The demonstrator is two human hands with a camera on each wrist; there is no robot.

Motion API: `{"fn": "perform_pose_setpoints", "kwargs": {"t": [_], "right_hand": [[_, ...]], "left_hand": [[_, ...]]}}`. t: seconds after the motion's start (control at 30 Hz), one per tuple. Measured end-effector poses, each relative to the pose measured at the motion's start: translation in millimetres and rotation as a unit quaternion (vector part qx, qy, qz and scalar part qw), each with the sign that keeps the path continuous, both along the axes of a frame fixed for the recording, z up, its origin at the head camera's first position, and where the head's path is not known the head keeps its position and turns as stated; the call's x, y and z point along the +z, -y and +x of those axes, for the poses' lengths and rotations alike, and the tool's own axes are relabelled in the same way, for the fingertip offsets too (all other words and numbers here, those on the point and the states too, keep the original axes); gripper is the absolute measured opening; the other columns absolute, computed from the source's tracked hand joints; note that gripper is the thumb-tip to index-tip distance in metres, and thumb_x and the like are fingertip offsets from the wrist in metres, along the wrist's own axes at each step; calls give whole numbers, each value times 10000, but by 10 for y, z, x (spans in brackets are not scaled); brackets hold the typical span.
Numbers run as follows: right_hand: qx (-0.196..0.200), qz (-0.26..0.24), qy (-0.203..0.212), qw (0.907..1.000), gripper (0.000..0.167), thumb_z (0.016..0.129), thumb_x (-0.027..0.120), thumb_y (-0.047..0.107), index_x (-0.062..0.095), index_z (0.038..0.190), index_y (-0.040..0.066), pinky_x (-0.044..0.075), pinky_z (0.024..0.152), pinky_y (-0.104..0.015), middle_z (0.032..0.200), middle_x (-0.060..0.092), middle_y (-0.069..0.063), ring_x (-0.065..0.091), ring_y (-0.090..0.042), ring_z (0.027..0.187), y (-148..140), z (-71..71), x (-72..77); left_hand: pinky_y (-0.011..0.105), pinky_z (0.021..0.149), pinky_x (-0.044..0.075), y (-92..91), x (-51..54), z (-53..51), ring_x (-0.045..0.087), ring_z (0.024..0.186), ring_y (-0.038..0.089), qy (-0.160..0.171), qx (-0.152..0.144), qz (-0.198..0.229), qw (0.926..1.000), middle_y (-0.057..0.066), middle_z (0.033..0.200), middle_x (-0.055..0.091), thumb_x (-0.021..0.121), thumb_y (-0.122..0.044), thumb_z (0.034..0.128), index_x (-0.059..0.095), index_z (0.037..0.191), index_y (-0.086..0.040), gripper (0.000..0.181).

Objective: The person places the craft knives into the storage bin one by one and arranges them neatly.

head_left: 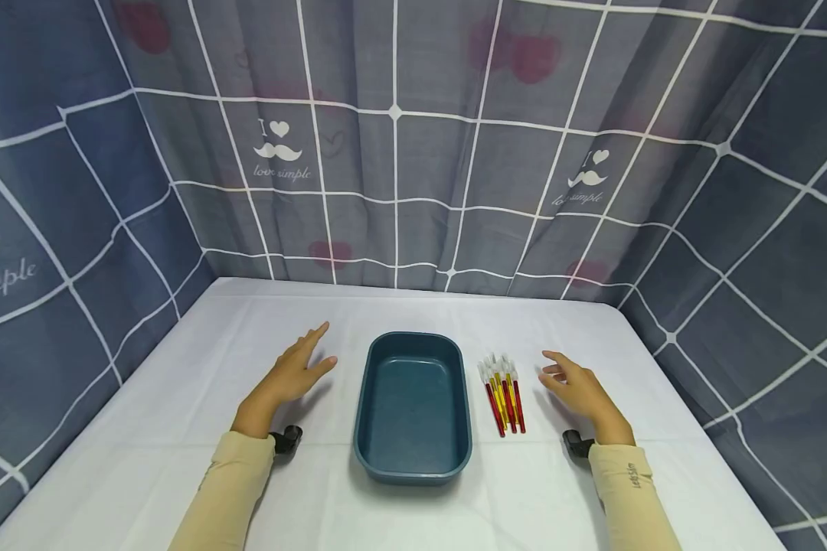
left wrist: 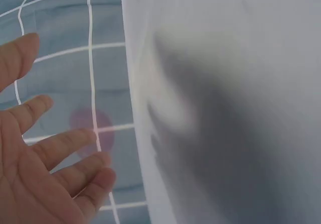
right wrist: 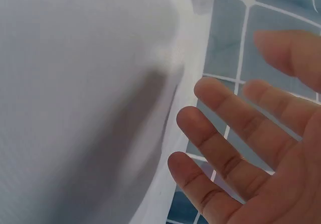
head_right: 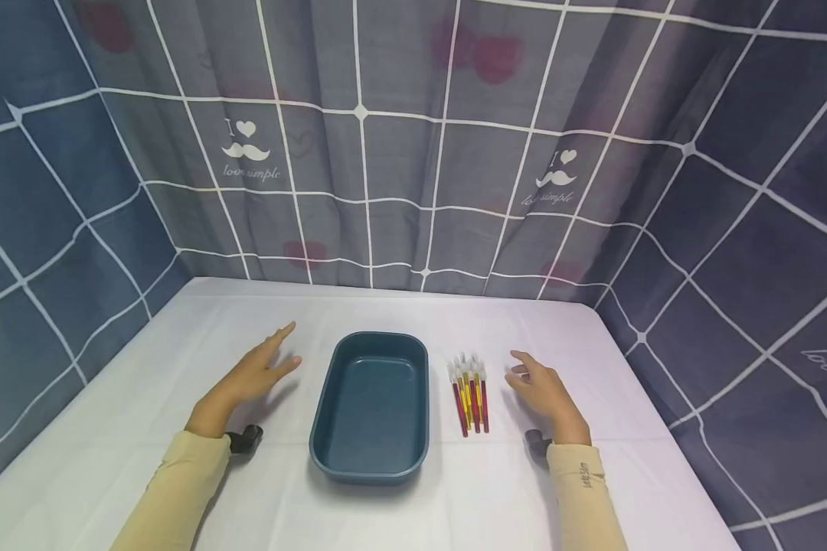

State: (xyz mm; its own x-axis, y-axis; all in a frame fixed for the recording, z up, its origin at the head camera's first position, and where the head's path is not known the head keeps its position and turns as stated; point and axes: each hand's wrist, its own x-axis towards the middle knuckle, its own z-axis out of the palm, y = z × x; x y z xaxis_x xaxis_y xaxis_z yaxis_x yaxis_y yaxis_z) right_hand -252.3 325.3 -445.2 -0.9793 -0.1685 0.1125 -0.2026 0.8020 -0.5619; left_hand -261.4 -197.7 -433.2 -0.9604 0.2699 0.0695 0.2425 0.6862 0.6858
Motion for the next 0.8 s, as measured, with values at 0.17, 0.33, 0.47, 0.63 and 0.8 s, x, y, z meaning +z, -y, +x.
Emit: {"fn": "perform_pose_setpoints", "kwargs": {"t": [0.17, 0.33, 0.47, 0.63, 0.8], "right_hand": [[119, -73, 18, 9999, 520, 1083, 672, 176, 529, 1513, -78, 535, 1008, -661, 1235, 736, -290, 687, -492, 1157, 48, -32, -10], [194, -152, 106, 9996, 489, 1081, 679, 156, 559, 1498, -68, 544, 1004, -649, 1185, 753, -252, 693, -469, 1147, 88, -75, -21], [320, -239, 105, 9991, 464, 1077, 682, 141, 577, 1478, -68, 550, 1002, -644, 1165, 755, -248, 700, -465, 1131, 123, -125, -44], [429, -351, 94, 9984, 425, 1058, 704, 114, 611, 1427, -75, 577, 965, -615, 1111, 764, -230, 726, -435, 1066, 160, -187, -57], [398, -383, 170, 9983, 404, 1028, 719, 79, 642, 1393, -75, 590, 936, -571, 1057, 771, -192, 734, -394, 1026, 205, -230, -48]], "left_hand": [[764, 1251, 170, -82, 23, -14, 197, 1588, 561, 100, -169, 333, 9993, 302, 1736, 239, 535, -369, 1151, 236, 1723, -53, 719], [741, 1237, 260, -151, 20, -32, 254, 1581, 544, 439, -253, 713, 9962, 303, 1725, 274, 500, -422, 1156, 224, 1731, -88, 720], [712, 1233, 308, -212, 24, -38, 267, 1579, 540, 746, -429, 1264, 9882, 322, 1717, 275, 523, -388, 1147, 221, 1728, -76, 725], [685, 1183, 409, -297, 2, -33, 322, 1558, 534, 998, -738, 1952, 9729, 339, 1706, 282, 562, -285, 1139, 211, 1721, -42, 722], [639, 1179, 442, -354, -65, -50, 409, 1516, 524, 1140, -910, 2354, 9609, 334, 1707, 283, 601, -221, 1121, 226, 1719, -45, 727]]}}
